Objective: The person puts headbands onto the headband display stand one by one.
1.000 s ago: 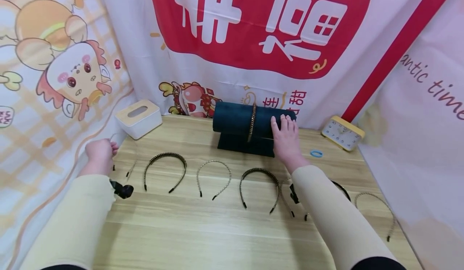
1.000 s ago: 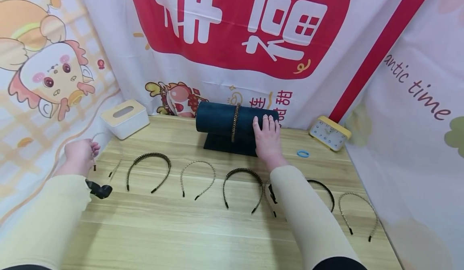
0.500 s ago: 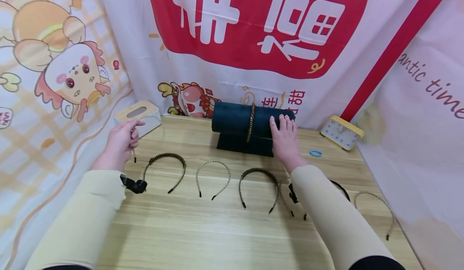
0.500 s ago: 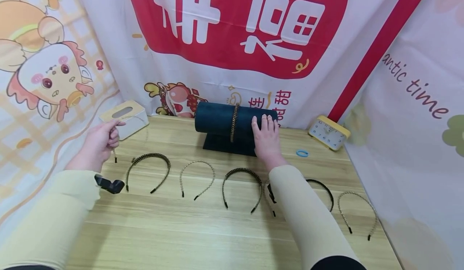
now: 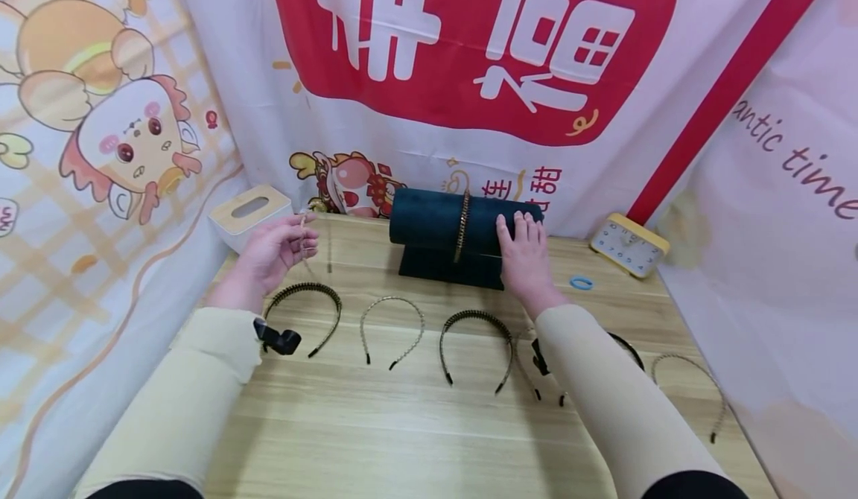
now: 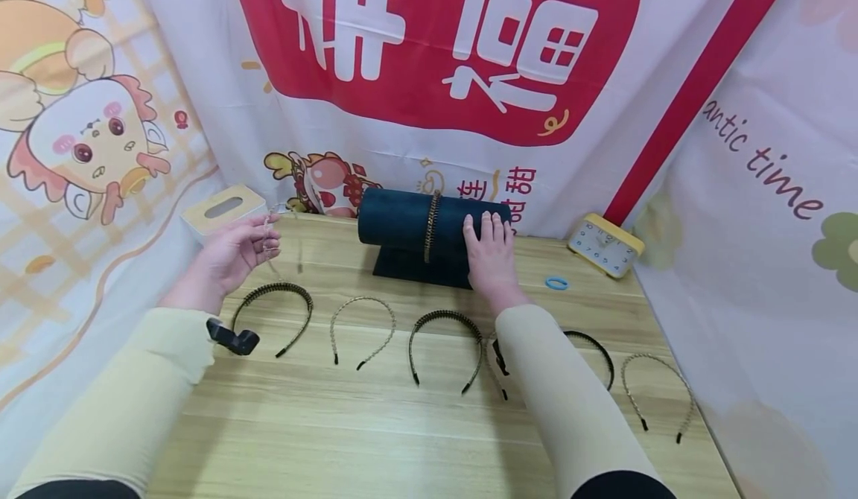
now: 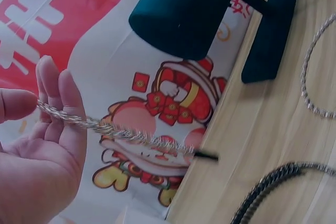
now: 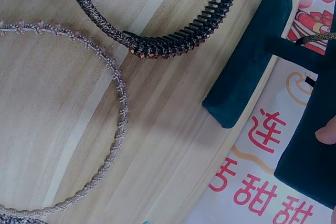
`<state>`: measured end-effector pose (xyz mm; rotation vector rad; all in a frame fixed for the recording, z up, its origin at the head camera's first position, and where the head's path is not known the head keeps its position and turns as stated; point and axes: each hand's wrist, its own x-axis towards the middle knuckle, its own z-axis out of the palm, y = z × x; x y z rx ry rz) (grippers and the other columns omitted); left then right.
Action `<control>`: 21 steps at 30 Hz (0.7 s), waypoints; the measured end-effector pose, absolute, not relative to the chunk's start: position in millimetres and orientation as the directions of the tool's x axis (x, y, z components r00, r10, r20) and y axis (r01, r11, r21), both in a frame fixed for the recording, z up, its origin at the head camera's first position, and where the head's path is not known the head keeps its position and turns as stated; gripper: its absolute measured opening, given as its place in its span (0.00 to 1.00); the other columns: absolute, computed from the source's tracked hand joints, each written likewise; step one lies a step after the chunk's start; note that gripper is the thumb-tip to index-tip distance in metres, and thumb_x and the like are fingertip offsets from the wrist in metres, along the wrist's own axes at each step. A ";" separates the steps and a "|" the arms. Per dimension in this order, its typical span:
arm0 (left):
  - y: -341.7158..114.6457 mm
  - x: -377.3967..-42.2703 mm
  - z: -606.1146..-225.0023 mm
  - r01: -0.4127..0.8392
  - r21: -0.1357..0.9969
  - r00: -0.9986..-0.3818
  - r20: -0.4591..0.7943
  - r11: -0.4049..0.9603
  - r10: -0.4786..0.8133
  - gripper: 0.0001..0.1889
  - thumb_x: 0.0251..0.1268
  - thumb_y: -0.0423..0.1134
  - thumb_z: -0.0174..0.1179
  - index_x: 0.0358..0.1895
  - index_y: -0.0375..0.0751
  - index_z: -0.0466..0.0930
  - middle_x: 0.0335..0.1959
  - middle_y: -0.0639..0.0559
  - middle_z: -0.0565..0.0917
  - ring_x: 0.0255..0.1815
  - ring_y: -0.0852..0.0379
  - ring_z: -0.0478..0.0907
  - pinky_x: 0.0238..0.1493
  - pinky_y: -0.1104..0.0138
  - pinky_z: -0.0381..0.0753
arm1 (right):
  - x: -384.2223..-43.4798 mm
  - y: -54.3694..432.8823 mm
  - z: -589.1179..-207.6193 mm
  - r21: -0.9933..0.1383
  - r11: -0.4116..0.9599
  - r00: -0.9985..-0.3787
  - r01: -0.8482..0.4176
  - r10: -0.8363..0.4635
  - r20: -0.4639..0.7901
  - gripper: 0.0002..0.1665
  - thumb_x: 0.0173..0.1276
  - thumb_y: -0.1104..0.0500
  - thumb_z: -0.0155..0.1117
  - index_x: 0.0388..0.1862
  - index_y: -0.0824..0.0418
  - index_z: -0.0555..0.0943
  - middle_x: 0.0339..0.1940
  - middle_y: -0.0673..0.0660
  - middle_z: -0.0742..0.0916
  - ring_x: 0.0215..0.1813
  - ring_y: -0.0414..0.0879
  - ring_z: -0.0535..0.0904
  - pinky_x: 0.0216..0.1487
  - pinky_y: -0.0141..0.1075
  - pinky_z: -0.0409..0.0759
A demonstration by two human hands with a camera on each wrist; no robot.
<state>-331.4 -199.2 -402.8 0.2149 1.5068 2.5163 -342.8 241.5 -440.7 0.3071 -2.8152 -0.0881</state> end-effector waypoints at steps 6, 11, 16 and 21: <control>-179.9 -333.4 -407.0 -0.106 0.876 -0.975 0.001 -0.470 0.223 0.19 0.69 0.17 0.38 0.56 0.30 0.74 0.32 0.46 0.81 0.30 0.59 0.78 0.34 0.71 0.81 | -342.9 241.9 -440.6 0.100 0.974 -0.928 -0.203 -0.224 0.299 0.55 0.58 0.63 0.72 0.79 0.60 0.53 0.75 0.72 0.57 0.75 0.68 0.49 0.75 0.59 0.42; -165.5 -335.3 -409.1 -0.136 0.874 -0.980 -0.048 -0.467 0.194 0.13 0.80 0.37 0.43 0.51 0.32 0.73 0.20 0.54 0.74 0.15 0.63 0.64 0.17 0.74 0.59 | -344.2 241.6 -441.0 0.095 0.974 -0.928 -0.203 -0.223 0.300 0.54 0.59 0.63 0.72 0.79 0.60 0.53 0.74 0.72 0.57 0.75 0.68 0.49 0.75 0.59 0.42; -152.7 -335.0 -409.4 -0.118 0.915 -0.979 -0.042 -0.386 0.199 0.15 0.77 0.47 0.51 0.46 0.37 0.79 0.12 0.58 0.68 0.11 0.64 0.59 0.14 0.74 0.55 | -344.5 241.7 -441.4 0.101 0.973 -0.925 -0.205 -0.227 0.304 0.53 0.59 0.62 0.72 0.79 0.60 0.54 0.74 0.72 0.57 0.74 0.68 0.49 0.74 0.60 0.46; -138.6 -332.0 -403.5 -0.133 0.909 -0.967 -0.031 -0.396 0.254 0.10 0.77 0.34 0.51 0.41 0.37 0.82 0.25 0.51 0.82 0.24 0.61 0.77 0.29 0.72 0.80 | -344.6 242.8 -442.5 0.097 0.973 -0.924 -0.208 -0.228 0.308 0.53 0.60 0.61 0.71 0.79 0.60 0.53 0.74 0.72 0.57 0.75 0.68 0.49 0.74 0.59 0.44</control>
